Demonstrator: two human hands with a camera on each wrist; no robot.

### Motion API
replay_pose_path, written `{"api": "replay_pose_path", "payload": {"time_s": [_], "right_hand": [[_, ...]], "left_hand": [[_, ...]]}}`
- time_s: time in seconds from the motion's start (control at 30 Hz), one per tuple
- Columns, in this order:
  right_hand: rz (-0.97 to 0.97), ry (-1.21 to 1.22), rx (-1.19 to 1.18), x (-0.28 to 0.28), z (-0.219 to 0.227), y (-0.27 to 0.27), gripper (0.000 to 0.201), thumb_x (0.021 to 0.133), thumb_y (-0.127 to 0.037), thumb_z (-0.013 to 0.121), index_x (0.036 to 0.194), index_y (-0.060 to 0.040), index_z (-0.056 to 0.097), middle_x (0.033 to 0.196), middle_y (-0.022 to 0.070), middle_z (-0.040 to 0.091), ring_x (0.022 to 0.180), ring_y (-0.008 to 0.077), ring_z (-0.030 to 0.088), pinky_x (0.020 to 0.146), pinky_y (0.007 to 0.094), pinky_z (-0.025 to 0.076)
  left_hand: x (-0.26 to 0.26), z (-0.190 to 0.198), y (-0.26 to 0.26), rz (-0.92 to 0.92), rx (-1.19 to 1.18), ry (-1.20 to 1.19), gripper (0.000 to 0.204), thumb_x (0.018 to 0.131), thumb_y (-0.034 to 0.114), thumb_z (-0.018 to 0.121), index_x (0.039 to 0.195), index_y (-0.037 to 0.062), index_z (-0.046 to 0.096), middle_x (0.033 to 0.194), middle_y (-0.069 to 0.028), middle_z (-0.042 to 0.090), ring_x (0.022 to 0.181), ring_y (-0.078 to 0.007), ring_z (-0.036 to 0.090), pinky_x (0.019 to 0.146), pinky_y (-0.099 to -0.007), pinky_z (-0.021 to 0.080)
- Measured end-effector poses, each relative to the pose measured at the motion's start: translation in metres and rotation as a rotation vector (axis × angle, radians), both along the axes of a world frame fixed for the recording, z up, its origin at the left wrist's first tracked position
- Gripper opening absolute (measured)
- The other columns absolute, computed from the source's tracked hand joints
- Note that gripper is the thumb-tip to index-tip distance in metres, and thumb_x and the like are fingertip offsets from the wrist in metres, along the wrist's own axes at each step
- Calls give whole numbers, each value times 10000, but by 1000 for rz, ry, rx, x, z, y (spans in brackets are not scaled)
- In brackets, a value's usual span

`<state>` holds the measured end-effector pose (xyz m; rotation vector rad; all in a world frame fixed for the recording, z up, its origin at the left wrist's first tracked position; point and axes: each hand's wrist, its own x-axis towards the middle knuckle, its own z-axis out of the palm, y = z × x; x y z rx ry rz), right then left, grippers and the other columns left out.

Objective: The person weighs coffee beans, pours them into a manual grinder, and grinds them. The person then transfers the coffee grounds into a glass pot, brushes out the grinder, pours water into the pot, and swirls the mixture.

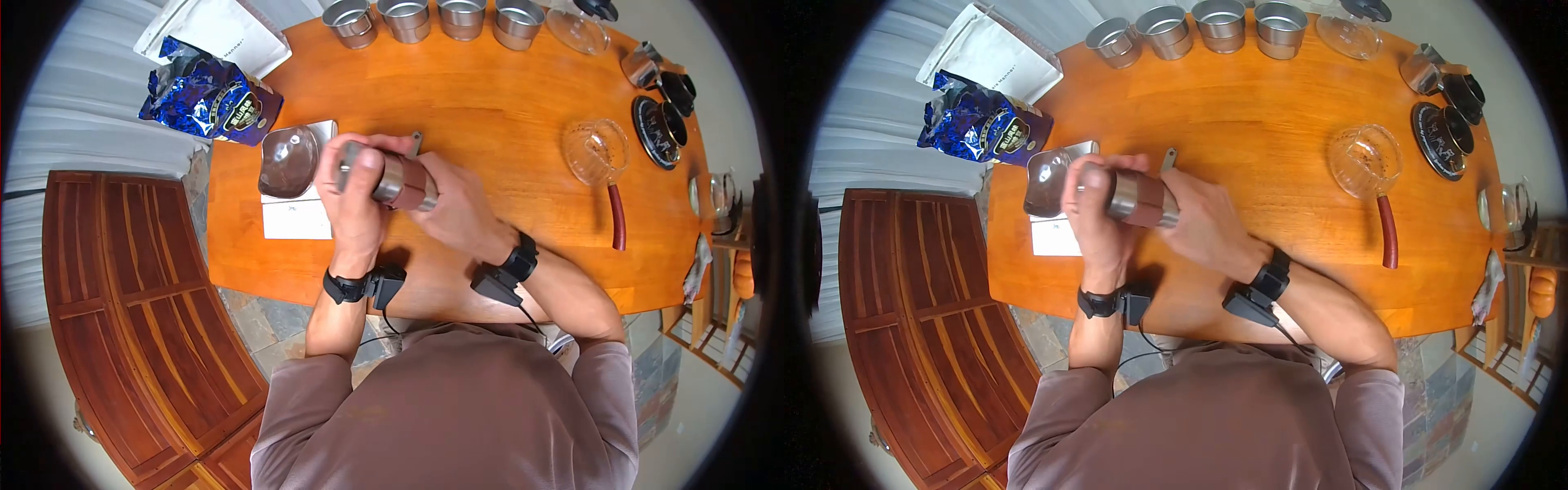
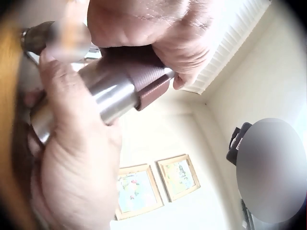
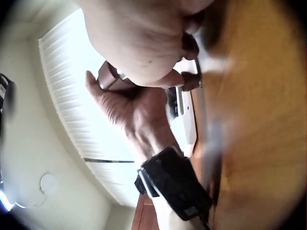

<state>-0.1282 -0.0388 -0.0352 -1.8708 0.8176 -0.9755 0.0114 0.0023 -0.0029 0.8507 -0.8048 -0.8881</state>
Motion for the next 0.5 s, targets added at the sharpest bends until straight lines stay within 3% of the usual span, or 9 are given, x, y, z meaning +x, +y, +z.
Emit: {"api": "replay_pose_path", "payload": {"time_s": [0.07,0.13,0.2,0.23,0.3,0.37,0.43,0.5], "right_hand": [[-30,91,-104,-6,-1,-9,443,747,-154,823,1123,-16,636,921,208,675,850,364,695,752,402,543],[-36,-183,42,-9,-6,-17,419,753,-162,845,1096,-26,648,928,168,657,860,310,675,766,385,530],[-34,-222,88,-11,-10,-24,410,755,-156,851,1088,-25,651,963,147,654,882,278,663,786,372,523],[-46,-267,129,-10,-11,-26,402,757,-149,858,1080,-23,653,997,125,651,904,246,650,805,358,517],[-29,-332,191,-8,-11,-26,399,763,-137,860,1084,-24,651,1006,91,641,922,199,633,827,346,510],[-13,-348,221,-7,-14,-25,424,755,-128,869,1095,-16,642,1005,90,628,950,185,630,840,335,506],[-15,-341,237,-8,-17,-25,431,758,-121,867,1105,-14,635,1014,88,623,967,183,630,852,332,506],[-22,-333,247,-7,-16,-25,438,761,-115,866,1115,-13,629,1024,85,617,984,181,629,864,328,505]], "left_hand": [[5,1,0,104,-64,-34,341,956,294,692,1129,27,568,972,-180,699,953,-312,700,870,-426,563],[11,-2,-3,157,-100,-73,342,963,297,686,1134,22,575,951,-167,695,925,-294,699,832,-411,571],[20,-11,-7,134,-4,-107,334,961,302,702,1103,15,607,877,-113,675,838,-215,673,762,-357,559],[22,-14,-9,139,-5,-109,334,961,302,702,1103,15,607,877,-113,675,838,-215,673,762,-357,559],[22,-18,-11,186,350,-185,308,946,290,735,1057,20,637,819,-53,644,753,-144,624,708,-291,521],[19,-15,-11,158,454,-167,318,925,281,764,1049,12,648,813,-30,647,728,-99,599,685,-244,491],[18,-18,-15,242,440,-482,329,910,276,778,1054,8,652,802,-29,656,712,-86,592,640,-237,474],[20,-24,-17,238,423,-524,342,886,257,800,1048,-6,653,795,-32,657,714,-75,593,620,-238,471]]}}
